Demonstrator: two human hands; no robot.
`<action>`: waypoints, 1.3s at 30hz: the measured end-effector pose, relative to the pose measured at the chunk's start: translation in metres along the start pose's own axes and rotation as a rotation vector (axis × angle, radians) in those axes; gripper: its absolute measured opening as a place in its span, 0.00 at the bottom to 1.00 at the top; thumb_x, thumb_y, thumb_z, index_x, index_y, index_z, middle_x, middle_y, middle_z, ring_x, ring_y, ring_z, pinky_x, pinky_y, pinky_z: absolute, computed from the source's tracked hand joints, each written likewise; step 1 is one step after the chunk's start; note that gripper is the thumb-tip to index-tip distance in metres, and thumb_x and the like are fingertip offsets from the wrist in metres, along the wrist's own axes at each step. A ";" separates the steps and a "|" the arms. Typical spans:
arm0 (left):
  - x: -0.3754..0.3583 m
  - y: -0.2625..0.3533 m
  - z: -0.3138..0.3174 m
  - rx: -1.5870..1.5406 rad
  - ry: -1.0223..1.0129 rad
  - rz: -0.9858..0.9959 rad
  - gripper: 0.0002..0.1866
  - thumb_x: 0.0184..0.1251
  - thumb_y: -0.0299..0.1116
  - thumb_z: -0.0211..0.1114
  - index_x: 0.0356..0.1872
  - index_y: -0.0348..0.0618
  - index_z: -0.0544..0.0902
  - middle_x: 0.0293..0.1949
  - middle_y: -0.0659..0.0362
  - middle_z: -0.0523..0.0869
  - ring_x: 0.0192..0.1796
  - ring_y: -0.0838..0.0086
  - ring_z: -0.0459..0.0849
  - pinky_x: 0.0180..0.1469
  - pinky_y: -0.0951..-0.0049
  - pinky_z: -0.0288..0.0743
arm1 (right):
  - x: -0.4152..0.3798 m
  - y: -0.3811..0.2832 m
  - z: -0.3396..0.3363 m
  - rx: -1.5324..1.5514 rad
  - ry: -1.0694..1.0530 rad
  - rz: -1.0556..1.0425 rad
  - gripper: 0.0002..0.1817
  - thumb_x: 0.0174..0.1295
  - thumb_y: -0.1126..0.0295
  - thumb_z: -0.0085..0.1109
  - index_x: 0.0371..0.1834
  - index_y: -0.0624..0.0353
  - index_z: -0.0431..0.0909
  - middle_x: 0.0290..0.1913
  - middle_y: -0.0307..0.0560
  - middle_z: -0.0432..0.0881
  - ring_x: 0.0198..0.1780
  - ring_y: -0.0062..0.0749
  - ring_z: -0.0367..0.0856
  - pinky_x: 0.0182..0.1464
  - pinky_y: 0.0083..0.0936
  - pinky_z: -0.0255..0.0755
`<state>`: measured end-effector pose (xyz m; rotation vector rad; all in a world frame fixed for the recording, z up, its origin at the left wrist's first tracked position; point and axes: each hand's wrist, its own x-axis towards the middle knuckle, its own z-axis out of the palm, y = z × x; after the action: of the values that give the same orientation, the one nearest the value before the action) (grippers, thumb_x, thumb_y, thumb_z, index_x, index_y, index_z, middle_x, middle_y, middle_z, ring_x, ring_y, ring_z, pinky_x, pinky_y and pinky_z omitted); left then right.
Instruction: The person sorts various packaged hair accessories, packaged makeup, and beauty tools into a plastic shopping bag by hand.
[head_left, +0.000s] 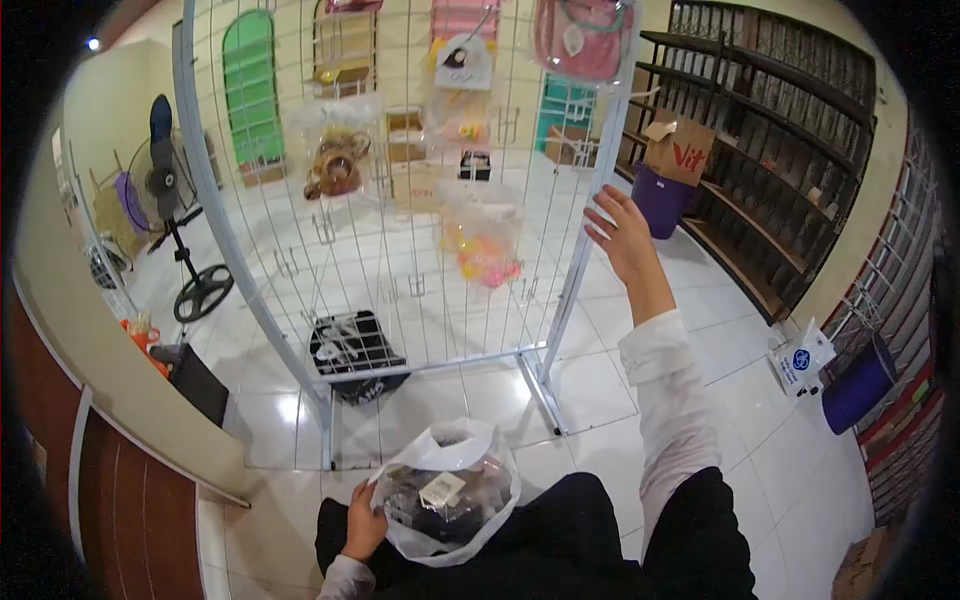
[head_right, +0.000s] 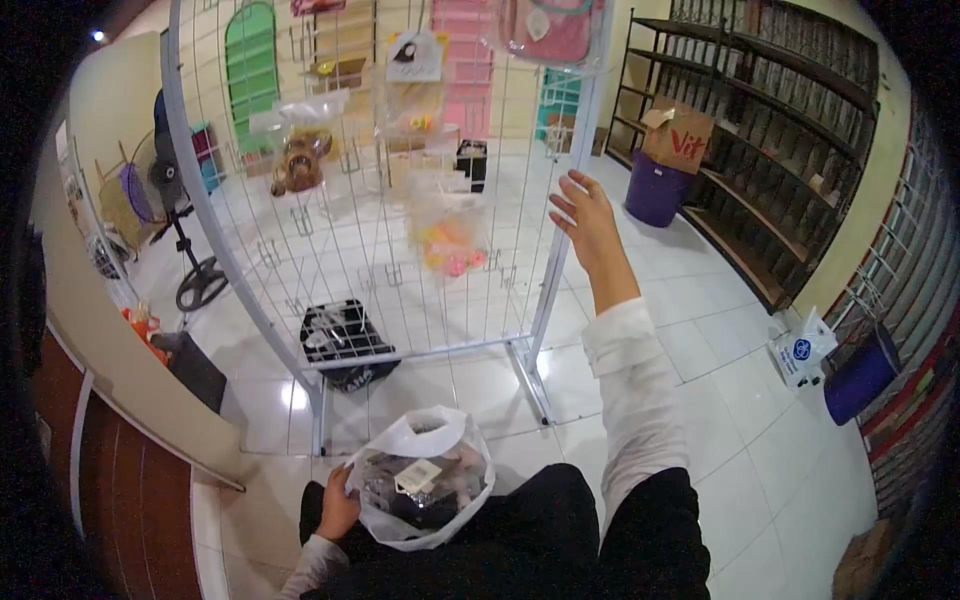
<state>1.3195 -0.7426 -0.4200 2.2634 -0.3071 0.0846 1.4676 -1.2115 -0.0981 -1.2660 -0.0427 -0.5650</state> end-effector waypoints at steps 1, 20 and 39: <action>-0.001 0.001 0.000 0.003 -0.003 -0.001 0.27 0.47 0.16 0.60 0.54 0.30 0.72 0.57 0.40 0.71 0.60 0.46 0.70 0.62 0.61 0.66 | 0.013 -0.009 0.000 0.126 -0.007 -0.027 0.28 0.61 0.62 0.59 0.61 0.59 0.62 0.59 0.51 0.68 0.56 0.40 0.71 0.56 0.37 0.68; -0.008 -0.002 0.004 -0.059 0.031 -0.053 0.27 0.47 0.18 0.60 0.55 0.30 0.72 0.57 0.41 0.72 0.60 0.48 0.70 0.62 0.63 0.65 | 0.024 -0.138 0.053 0.259 0.353 -0.714 0.11 0.58 0.72 0.58 0.42 0.54 0.68 0.35 0.36 0.72 0.34 0.18 0.71 0.31 0.16 0.63; -0.005 0.005 -0.003 -0.101 -0.036 -0.095 0.27 0.52 0.18 0.59 0.58 0.34 0.69 0.59 0.43 0.69 0.62 0.49 0.68 0.62 0.64 0.65 | -0.009 0.066 0.073 -0.183 -0.244 -0.056 0.12 0.62 0.72 0.58 0.47 0.62 0.75 0.38 0.38 0.80 0.39 0.20 0.77 0.42 0.19 0.71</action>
<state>1.3132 -0.7420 -0.4153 2.1771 -0.2176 -0.0204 1.5081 -1.1296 -0.1359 -1.5110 -0.2347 -0.4673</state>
